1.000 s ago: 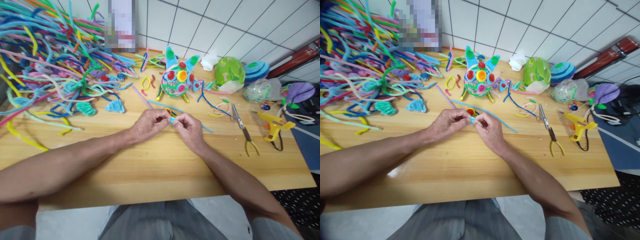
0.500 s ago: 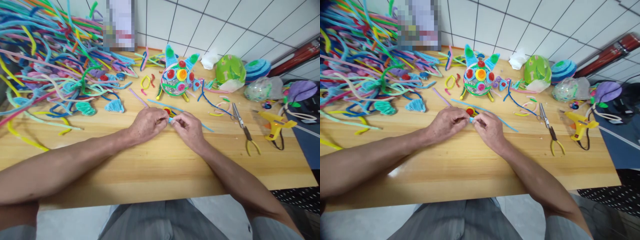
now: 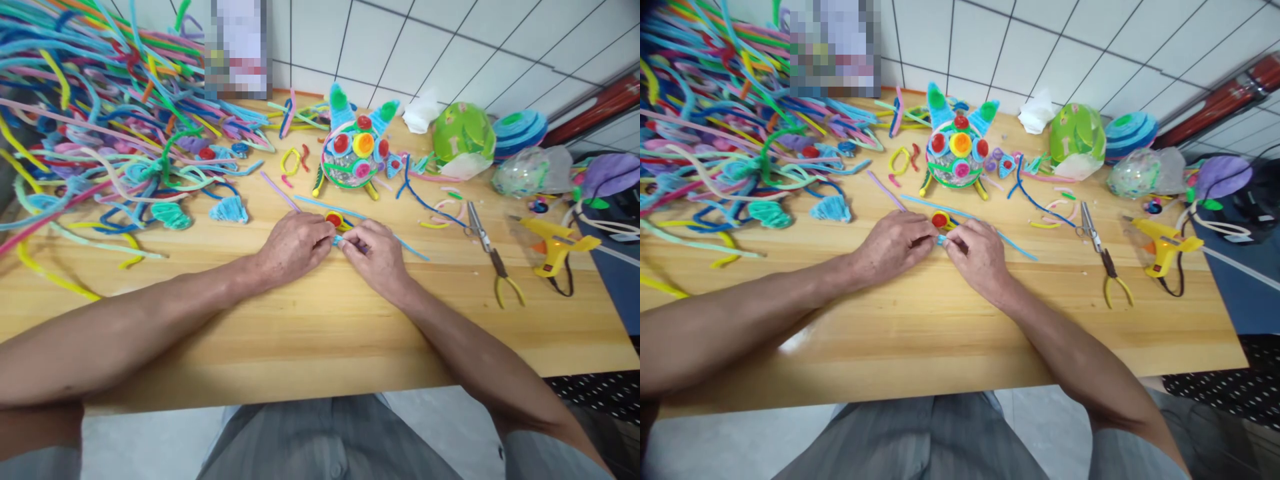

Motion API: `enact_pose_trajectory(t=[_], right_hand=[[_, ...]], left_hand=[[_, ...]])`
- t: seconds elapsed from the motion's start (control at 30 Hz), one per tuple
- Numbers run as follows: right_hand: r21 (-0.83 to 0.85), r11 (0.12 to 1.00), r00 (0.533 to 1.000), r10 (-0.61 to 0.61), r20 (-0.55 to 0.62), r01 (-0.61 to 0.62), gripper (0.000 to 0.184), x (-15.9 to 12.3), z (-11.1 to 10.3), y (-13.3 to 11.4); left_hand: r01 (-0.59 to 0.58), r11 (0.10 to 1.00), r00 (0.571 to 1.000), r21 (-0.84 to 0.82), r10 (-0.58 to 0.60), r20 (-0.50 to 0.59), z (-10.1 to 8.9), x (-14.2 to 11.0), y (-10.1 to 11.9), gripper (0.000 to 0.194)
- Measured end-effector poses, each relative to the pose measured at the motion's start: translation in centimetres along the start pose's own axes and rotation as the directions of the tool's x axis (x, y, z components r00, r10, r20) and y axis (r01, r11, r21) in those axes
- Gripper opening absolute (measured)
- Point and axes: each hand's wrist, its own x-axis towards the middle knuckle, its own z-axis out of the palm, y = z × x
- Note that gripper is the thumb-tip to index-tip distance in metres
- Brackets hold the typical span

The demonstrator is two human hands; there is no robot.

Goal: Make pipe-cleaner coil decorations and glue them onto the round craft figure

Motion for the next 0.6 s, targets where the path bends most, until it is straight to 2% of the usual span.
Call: enact_pose_trajectory(t=[0.6], right_hand=[[0.042, 0.999, 1.0, 0.002, -0.016, -0.001, 0.009, 0.07, -0.34, -0.65]], left_hand=[[0.019, 1.0, 0.999, 0.007, -0.019, 0.039, 0.08, -0.08, 0.19, 0.021]])
